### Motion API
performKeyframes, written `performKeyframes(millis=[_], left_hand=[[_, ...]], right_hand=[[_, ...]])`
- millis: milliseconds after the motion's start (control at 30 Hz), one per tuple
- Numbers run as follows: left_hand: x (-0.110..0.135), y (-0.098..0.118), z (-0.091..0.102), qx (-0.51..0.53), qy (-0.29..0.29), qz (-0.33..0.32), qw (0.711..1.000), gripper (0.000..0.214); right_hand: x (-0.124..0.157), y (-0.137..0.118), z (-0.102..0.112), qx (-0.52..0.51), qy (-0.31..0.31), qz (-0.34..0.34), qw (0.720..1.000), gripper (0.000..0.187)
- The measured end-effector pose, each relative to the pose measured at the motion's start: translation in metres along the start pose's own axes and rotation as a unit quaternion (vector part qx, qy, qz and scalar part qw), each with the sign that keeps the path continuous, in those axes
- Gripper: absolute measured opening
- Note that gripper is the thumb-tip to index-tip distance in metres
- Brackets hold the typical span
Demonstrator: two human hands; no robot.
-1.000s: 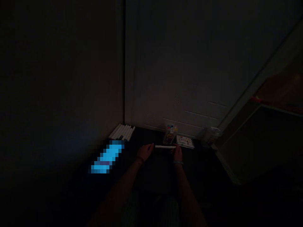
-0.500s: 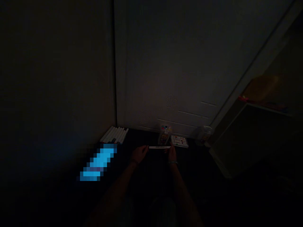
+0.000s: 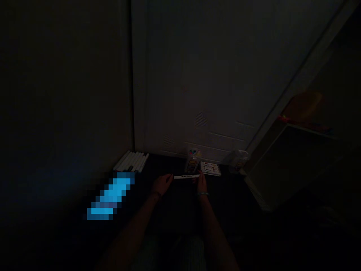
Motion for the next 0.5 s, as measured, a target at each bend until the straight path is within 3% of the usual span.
performKeyframes(millis=[267, 500], left_hand=[[-0.0028, -0.0042, 0.0046, 0.017, 0.028, 0.001, 0.999, 0.041], [-0.0015, 0.0029, 0.0055, 0.04, 0.009, -0.006, 0.999, 0.044]], right_hand=[[0.0012, -0.0002, 0.0013, -0.008, 0.013, 0.007, 1.0, 0.046], [-0.0005, 0.0078, 0.0026, -0.034, 0.03, -0.004, 0.999, 0.041]])
Point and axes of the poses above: each hand's wrist, its own x-axis away from the middle knuckle, its own z-axis out of the back of the hand, y = z × x, the point moved 7 cm from there along -x, towards the middle knuckle, and after that the axes turned 12 degrees about x, right-handed, at the moved point
